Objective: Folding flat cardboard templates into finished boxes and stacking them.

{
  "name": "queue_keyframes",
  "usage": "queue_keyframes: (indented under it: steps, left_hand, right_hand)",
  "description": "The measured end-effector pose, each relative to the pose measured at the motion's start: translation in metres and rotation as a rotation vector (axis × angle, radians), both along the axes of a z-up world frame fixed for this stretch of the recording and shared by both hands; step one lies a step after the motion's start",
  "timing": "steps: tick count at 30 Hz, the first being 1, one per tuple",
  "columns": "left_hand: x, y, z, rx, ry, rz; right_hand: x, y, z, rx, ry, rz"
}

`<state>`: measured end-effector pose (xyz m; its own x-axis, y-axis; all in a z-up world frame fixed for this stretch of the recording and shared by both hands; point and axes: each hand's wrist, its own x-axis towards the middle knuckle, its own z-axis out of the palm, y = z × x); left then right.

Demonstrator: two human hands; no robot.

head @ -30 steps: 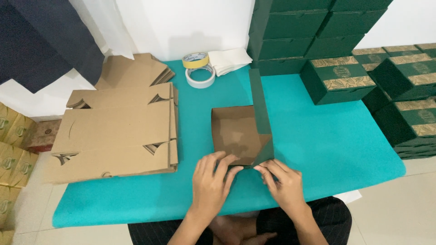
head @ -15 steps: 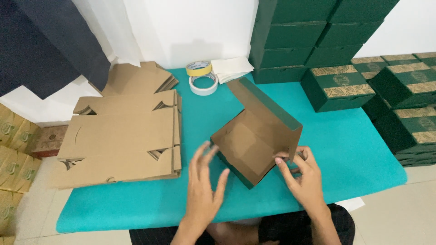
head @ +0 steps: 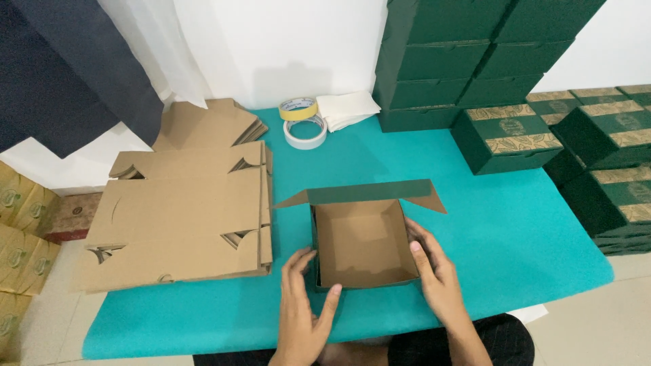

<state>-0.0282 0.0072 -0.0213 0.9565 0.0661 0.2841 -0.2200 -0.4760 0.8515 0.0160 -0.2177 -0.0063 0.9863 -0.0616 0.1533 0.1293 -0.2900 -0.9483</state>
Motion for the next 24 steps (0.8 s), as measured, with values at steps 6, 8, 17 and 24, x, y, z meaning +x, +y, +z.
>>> queue_keyframes:
  steps: [6, 8, 17, 24]
  left_hand:
    - [-0.002, 0.004, 0.004, -0.129, 0.084, -0.035]
    - [-0.002, 0.006, 0.005, -0.126, 0.074, -0.041]
    - [0.002, 0.029, 0.005, -0.156, 0.06, 0.043]
    - [0.029, 0.032, -0.016, -0.186, 0.052, 0.158]
  right_hand:
    - [0.002, 0.009, 0.003, 0.024, 0.063, 0.025]
    - [0.002, 0.01, 0.002, 0.015, 0.09, 0.018]
    - [0.031, -0.066, -0.014, -0.065, -0.034, -0.107]
    - [0.153, -0.054, 0.06, -0.723, -0.463, -0.018]
